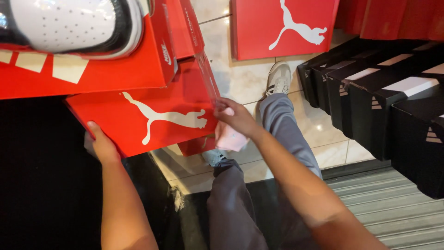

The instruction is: Wiping the exterior of shoe boxes with a cloth and restacking them in a storage area

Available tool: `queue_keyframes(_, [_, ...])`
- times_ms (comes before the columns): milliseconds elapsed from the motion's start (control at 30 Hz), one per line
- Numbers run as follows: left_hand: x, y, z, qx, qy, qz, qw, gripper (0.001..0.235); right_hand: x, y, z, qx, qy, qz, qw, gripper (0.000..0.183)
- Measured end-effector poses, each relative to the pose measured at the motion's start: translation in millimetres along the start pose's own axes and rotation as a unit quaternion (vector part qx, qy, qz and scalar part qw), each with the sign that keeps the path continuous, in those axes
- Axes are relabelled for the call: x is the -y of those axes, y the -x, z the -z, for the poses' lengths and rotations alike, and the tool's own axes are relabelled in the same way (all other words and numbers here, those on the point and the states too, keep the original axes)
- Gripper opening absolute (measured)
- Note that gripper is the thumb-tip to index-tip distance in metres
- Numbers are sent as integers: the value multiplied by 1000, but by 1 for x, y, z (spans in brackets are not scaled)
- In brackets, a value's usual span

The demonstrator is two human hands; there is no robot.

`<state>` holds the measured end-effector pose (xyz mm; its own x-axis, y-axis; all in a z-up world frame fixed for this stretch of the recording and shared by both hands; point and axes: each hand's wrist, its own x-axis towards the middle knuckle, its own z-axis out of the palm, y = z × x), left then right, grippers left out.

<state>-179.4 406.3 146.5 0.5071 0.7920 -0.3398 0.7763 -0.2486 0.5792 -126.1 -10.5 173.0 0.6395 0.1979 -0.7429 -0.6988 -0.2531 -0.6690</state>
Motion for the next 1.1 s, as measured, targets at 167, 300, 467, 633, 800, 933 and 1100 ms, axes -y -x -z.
queue_keyframes(167, [18,2,-6,-114,-93,-221,964,56,-53,-10,47,20,-55,-18,998,57])
queue_keyframes(300, [-5,55,-29,-117,-170,57,977,82,-51,2,41,92,-128,-90,983,57])
queue_keyframes(467, [31,56,-50,-194,-164,-13,967,80,-44,2,-1,147,100,-33,984,98])
queue_keyframes(633, [33,65,-46,-174,-133,51,974,73,-66,-20,45,211,118,12,970,85])
queue_keyframes(800, [-73,170,-108,-213,-120,-312,918,66,-45,-74,160,80,57,-34,995,62])
queue_keyframes(933, [-192,246,-214,18,38,-402,915,36,-87,-152,264,-249,102,-153,951,102])
queue_keyframes(1100, [-179,216,-390,124,34,-394,910,31,-114,-231,357,-374,154,-21,914,111])
